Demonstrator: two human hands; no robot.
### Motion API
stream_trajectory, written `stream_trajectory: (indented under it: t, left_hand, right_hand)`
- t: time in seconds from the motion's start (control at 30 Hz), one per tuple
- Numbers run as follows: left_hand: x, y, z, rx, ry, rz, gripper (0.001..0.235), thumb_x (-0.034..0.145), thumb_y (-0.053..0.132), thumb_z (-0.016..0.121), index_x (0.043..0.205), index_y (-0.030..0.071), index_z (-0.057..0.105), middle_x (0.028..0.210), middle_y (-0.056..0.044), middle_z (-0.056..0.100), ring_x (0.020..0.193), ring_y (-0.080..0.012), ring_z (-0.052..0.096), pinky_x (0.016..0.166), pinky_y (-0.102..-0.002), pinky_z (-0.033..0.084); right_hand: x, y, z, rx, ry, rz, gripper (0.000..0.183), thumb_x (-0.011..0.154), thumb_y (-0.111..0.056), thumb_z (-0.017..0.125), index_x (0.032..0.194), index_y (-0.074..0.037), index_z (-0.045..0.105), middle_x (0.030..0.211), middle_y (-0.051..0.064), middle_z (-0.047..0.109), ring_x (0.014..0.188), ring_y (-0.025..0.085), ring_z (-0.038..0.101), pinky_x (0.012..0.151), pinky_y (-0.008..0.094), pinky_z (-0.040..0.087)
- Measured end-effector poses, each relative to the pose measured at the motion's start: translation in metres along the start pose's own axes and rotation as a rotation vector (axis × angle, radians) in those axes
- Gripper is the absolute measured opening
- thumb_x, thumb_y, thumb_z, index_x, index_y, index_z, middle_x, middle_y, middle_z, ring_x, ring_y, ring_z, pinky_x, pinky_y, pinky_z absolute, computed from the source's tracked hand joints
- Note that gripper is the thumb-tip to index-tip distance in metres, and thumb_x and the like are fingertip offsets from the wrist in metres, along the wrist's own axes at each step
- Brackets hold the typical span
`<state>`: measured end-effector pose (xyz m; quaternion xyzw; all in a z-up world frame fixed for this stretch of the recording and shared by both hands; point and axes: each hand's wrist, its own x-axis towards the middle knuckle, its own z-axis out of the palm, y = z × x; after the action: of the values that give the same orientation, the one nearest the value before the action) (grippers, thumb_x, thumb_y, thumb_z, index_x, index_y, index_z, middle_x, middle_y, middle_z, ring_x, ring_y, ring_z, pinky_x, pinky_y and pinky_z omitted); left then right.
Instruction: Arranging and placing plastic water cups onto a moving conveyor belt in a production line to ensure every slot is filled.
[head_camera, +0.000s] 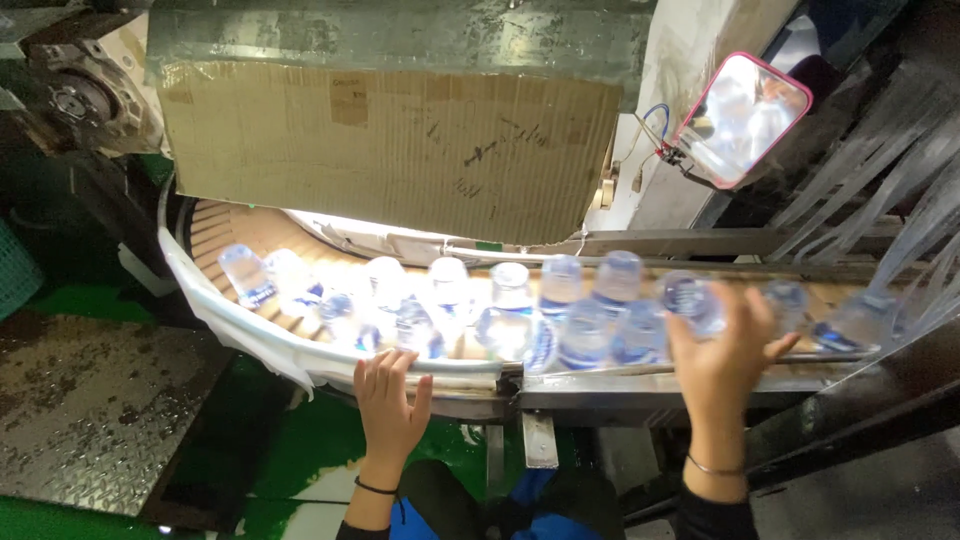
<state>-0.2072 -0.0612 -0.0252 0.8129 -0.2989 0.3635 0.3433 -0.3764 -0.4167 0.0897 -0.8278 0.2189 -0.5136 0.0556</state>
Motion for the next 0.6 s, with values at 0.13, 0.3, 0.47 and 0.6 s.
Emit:
stream_trajectory:
  t: [0.13,0.3,0.47,0.6]
  left_hand:
    - [-0.001,-0.001,0.006,0.025,0.063,0.027,0.041,0.104,0.045,0.045,0.115,0.011,0.065,0.117,-0.006,0.067,0.121,-0.0292,0.060,0.115,-0.050,0.034]
    - [-0.006,-0.004,0.010,0.042,0.074,0.007,0.041,0.103,0.045,0.047,0.116,0.011,0.065,0.118,-0.007,0.068,0.120,-0.0309,0.061,0.117,-0.053,0.033]
    - [-0.006,-0.005,0.003,0.048,0.018,0.016,0.040,0.103,0.044,0.048,0.119,0.012,0.064,0.120,-0.006,0.067,0.121,-0.0289,0.059,0.118,-0.053,0.031]
    - [-0.003,-0.006,0.006,0.073,0.072,0.062,0.038,0.102,0.042,0.050,0.118,0.011,0.065,0.118,-0.005,0.068,0.120,-0.0280,0.061,0.118,-0.048,0.031]
  right_hand:
    - [0.021,-0.027,-0.060,-0.088,-0.031,-0.211,0.058,0.081,-0.014,0.089,0.133,-0.004,0.064,0.124,0.021,0.054,0.119,0.039,0.053,0.109,0.053,0.038]
    - [-0.012,-0.011,-0.026,0.196,-0.586,-0.159,0.066,0.084,-0.053,0.069,0.134,-0.011,0.058,0.135,0.017,0.057,0.131,0.032,0.053,0.110,0.049,0.045]
    - [-0.031,0.011,-0.060,0.199,-0.307,-0.289,0.056,0.076,-0.032,0.083,0.126,-0.016,0.061,0.129,0.012,0.059,0.122,0.031,0.057,0.108,0.045,0.044]
    - [-0.081,0.058,-0.079,1.483,-0.053,-0.029,0.027,0.086,-0.024,0.057,0.105,-0.033,0.075,0.085,0.013,0.063,0.074,0.029,0.049,0.066,0.046,0.042]
